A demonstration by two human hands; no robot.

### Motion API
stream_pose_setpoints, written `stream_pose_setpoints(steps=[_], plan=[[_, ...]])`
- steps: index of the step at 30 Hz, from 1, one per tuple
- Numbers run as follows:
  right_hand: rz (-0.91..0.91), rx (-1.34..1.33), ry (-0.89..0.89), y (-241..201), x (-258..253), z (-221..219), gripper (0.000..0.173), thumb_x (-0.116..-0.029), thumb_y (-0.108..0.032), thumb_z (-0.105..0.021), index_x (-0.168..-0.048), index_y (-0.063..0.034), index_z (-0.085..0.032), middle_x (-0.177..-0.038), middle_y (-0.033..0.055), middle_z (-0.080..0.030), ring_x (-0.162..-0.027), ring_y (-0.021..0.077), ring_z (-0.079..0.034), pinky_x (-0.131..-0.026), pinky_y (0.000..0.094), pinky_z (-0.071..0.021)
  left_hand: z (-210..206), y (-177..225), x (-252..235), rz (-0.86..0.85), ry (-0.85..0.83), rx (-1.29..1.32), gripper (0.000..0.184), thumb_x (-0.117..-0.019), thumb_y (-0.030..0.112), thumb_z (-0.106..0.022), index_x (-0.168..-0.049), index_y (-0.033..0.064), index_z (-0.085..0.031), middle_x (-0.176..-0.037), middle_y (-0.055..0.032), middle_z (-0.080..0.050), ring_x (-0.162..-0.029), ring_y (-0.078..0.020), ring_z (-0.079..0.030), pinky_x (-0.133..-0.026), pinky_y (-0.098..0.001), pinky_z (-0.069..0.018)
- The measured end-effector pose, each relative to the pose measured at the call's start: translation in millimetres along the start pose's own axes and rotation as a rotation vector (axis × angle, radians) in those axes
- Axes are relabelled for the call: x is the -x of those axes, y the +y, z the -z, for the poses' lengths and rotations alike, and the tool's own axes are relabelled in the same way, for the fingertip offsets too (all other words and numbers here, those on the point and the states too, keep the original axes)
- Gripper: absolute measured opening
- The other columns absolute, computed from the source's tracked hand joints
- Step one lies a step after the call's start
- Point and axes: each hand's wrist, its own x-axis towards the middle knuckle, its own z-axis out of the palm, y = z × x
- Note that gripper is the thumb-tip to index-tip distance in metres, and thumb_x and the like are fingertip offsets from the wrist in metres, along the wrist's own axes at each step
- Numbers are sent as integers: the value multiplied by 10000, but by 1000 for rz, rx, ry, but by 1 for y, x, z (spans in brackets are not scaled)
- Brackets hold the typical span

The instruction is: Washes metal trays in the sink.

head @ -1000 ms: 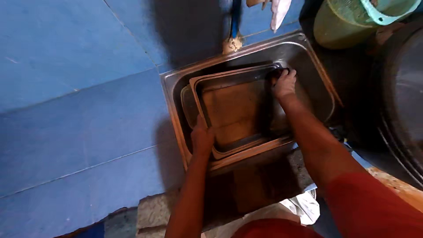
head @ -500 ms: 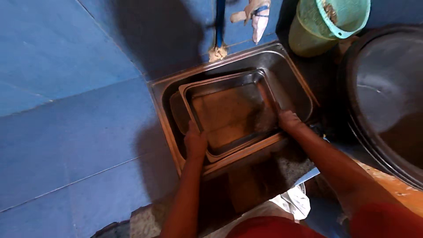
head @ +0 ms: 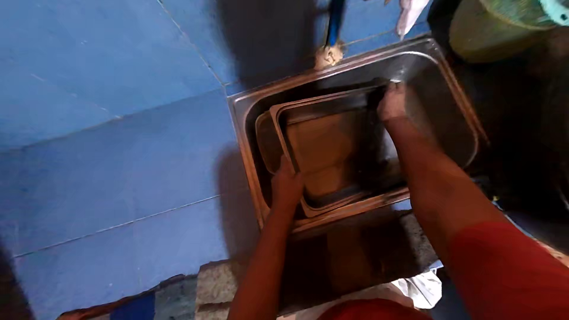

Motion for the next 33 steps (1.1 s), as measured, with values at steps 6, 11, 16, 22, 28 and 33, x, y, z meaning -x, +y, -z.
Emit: stream_pose_setpoints(steps=[6, 11, 16, 22, 28, 33], plan=[[154, -288, 218, -47, 15, -42, 407, -970, 15, -521, -1363, 10, -628, -1400, 283, -537, -1341, 367, -509, -1148, 397, -412, -3, -4, 0, -27, 21, -26, 675, -967, 63, -619, -1580, 21, -341, -1263, -275, -660, -1158, -402, -665, -979, -573, -525], [556, -403, 282, -114, 62, -79, 382, -937, 47, -570, -1307, 35, -667, -1237, 297, -621, -1216, 430, -585, -1078, 460, -477, -2, -1, 1, -11, 9, -14, 673, -980, 61, -609, -1586, 9, -322, -1282, -282, -650, -1181, -404, -654, -1005, -554, -515], [776, -520, 214, -170, 83, -89, 376, -879, 72, -623, -1239, 20, -718, -1170, 273, -649, -1151, 417, -615, -1023, 469, -511, -1, -2, -1, -41, 32, -41, 649, -981, 59, -605, -1574, 3, -346, -1284, -282, -649, -1190, -402, -651, -1016, -556, -507], [919, -449, -217, -184, 102, -59, 316, -940, 63, -562, -1184, -9, -750, -1290, 253, -627, -1277, 391, -562, -1124, 452, -440, -2, -3, -2, -27, 41, -35, 655, -970, 60, -613, -1573, 17, -360, -1277, -279, -651, -1190, -405, -645, -1012, -571, -499], [1063, -655, -89, -152, 129, -76, 291, -844, 87, -647, -1085, -7, -780, -1143, 270, -663, -1114, 401, -636, -972, 466, -539, -6, -5, -1, -79, 90, -26, 614, -958, 65, -618, -1537, 23, -419, -1250, -265, -671, -1169, -415, -656, -988, -603, -502], [794, -523, 170, -160, 105, -71, 379, -886, 87, -623, -1256, 34, -688, -1216, 274, -662, -1185, 426, -624, -1048, 490, -507, -7, -2, 1, -33, 68, -13, 654, -960, 72, -610, -1566, 43, -365, -1269, -261, -659, -1158, -400, -663, -971, -602, -522]])
